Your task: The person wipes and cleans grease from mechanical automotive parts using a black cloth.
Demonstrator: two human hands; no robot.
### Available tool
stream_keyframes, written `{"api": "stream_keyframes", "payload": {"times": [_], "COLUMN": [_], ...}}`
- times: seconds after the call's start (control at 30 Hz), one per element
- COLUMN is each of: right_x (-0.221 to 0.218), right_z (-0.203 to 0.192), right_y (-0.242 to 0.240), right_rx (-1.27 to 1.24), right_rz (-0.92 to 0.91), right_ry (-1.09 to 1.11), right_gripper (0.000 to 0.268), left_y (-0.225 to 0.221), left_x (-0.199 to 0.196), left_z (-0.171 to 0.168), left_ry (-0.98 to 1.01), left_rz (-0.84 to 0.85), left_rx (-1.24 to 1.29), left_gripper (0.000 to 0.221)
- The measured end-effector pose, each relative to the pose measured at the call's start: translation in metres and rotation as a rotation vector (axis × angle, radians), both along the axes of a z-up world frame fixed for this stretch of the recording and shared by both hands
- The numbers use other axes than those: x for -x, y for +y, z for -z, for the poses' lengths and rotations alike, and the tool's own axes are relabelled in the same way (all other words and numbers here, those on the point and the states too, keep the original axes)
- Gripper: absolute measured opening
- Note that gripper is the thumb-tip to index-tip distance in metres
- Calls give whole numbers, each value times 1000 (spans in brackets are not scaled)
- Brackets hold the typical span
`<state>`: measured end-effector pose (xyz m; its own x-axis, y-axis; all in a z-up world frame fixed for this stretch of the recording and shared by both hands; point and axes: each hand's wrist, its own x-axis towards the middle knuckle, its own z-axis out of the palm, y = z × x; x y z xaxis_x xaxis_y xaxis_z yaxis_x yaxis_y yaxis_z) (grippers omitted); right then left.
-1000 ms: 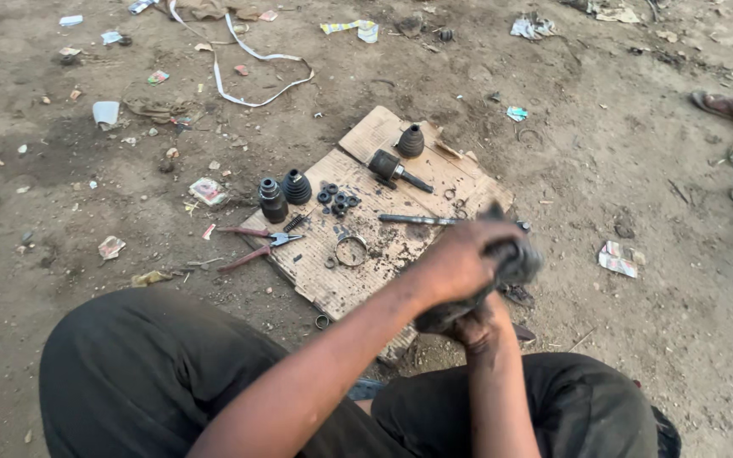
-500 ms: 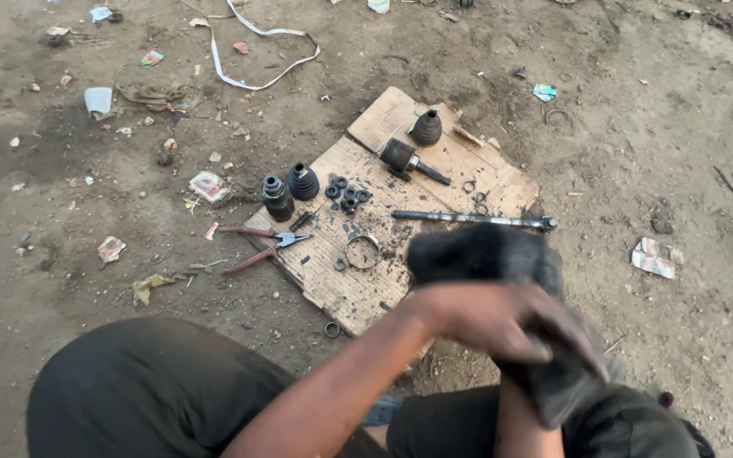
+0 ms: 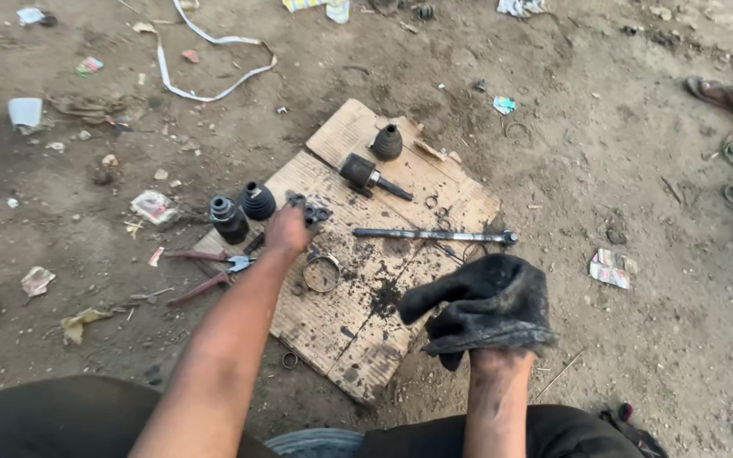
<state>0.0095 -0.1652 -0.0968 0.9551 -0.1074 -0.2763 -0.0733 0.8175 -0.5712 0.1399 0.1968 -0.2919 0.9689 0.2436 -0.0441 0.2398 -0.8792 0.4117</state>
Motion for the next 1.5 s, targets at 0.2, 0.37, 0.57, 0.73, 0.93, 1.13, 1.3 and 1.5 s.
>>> {"api": "stream_keyframes", "payload": {"times": [0.2,0.37,0.57,0.73,0.93,1.13,1.3,1.5], "right_x": [-7,-3,-8,-7,2,14,66,109], "right_z": [13,18,27,35,13,-27,29,92], "right_y": [3,4,-2,0,-22,-112,-259,-363], "right_rx": [-39,21,6,-18,19,2027,2069,1786], "right_rz": [118,148,116,56,78,-323,-203,-655], "right_ry": [114,144,126,130,207,-161,212,374], "right_gripper": [34,34,33,32,31,19,33,59], "left_y": [-3,7,15,18,-21,-50,-45,-25], "left_x": [-14,-24,-36,-11,15,10,-5,-8], "left_z": [26,20,28,25,-19,-26,5,10], "left_ry": [-43,125,42,149,183,267,243,226], "left_rz": [-8,107,-85,-281,-148,242,227,252], "left_rx": [-103,-165,419,766,417,64,33,101], "left_gripper": [35,42,47,38,40,44,36,35]}}
